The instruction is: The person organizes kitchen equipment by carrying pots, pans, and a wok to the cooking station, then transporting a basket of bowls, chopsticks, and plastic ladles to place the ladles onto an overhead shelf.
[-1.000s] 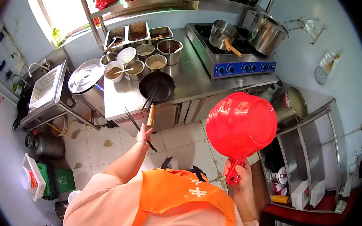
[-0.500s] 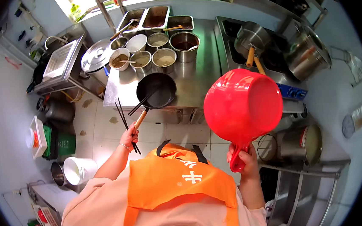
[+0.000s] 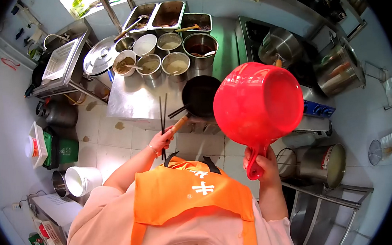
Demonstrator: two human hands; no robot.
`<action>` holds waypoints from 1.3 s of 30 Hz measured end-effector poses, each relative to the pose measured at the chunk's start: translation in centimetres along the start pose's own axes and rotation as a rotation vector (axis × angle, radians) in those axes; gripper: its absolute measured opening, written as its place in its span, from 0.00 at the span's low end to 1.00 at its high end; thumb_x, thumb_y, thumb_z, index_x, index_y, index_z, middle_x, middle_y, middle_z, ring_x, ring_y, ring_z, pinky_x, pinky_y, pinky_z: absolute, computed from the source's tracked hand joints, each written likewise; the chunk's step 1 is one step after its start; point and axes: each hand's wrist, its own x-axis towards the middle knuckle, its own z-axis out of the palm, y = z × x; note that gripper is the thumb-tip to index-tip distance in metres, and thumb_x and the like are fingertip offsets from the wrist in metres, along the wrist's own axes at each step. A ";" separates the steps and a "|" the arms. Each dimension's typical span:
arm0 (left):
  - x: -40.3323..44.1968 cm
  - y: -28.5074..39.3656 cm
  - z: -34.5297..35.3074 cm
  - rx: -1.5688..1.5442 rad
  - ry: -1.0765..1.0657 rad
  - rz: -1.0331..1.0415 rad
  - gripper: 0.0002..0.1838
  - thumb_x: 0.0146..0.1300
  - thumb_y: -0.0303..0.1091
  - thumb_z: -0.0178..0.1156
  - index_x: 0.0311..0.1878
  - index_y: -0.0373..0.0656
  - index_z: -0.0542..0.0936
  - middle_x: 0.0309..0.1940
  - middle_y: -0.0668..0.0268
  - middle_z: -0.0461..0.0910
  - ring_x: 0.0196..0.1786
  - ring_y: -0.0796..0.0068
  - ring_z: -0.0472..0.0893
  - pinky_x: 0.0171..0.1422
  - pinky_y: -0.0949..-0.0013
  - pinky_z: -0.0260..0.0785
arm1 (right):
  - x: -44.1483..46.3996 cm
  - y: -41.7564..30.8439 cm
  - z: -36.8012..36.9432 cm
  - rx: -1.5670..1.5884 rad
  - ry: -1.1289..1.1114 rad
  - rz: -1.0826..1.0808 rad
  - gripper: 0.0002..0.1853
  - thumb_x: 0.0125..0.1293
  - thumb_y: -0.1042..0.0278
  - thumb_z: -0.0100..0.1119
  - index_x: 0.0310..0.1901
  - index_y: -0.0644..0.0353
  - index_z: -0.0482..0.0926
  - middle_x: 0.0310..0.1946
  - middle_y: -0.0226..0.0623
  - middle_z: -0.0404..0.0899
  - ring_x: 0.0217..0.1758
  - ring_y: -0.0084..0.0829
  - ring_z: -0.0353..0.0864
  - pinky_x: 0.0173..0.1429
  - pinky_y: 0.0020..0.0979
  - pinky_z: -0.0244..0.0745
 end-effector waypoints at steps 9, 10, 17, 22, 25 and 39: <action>8.1 0.0 1.4 0.598 0.039 0.418 0.35 0.56 0.46 0.61 0.61 0.34 0.65 0.47 0.55 0.78 0.49 0.66 0.78 0.56 0.68 0.67 | 3.8 1.8 4.8 -0.032 -0.003 -0.022 0.27 0.51 0.62 0.63 0.49 0.65 0.65 0.31 0.41 0.72 0.27 0.32 0.75 0.30 0.30 0.72; 5.4 2.3 1.5 0.652 0.030 0.369 0.33 0.55 0.45 0.61 0.60 0.36 0.67 0.46 0.56 0.79 0.49 0.66 0.78 0.55 0.68 0.67 | 4.3 1.9 5.6 -0.024 -0.008 -0.017 0.26 0.51 0.62 0.62 0.49 0.65 0.65 0.31 0.41 0.71 0.28 0.32 0.75 0.30 0.31 0.72; -1.4 2.6 -11.4 0.485 0.255 0.445 0.14 0.61 0.31 0.56 0.47 0.34 0.74 0.40 0.61 0.79 0.42 0.73 0.79 0.49 0.73 0.70 | 11.2 2.7 9.9 -0.033 -0.141 -0.058 0.26 0.53 0.58 0.59 0.50 0.64 0.66 0.33 0.39 0.71 0.27 0.32 0.74 0.30 0.30 0.69; -7.8 1.4 -20.5 0.225 0.597 0.498 0.08 0.60 0.28 0.52 0.40 0.36 0.75 0.29 0.65 0.78 0.33 0.77 0.79 0.38 0.74 0.69 | 18.8 0.9 12.7 0.052 -0.197 -0.123 0.20 0.56 0.65 0.57 0.49 0.63 0.67 0.32 0.40 0.71 0.29 0.33 0.74 0.32 0.32 0.71; -9.9 0.3 -22.8 0.162 0.711 0.471 0.06 0.60 0.27 0.51 0.39 0.37 0.75 0.28 0.66 0.78 0.31 0.79 0.77 0.36 0.76 0.67 | 24.3 -1.3 13.5 0.080 -0.206 -0.167 0.19 0.57 0.65 0.57 0.48 0.63 0.68 0.32 0.39 0.72 0.30 0.32 0.74 0.32 0.31 0.72; -13.2 0.2 -23.1 0.080 0.985 0.318 0.07 0.60 0.30 0.52 0.39 0.39 0.76 0.24 0.66 0.80 0.25 0.81 0.72 0.30 0.76 0.61 | 46.2 -9.0 13.4 0.081 -0.119 -0.294 0.13 0.59 0.62 0.59 0.40 0.61 0.73 0.30 0.37 0.76 0.30 0.30 0.77 0.34 0.30 0.74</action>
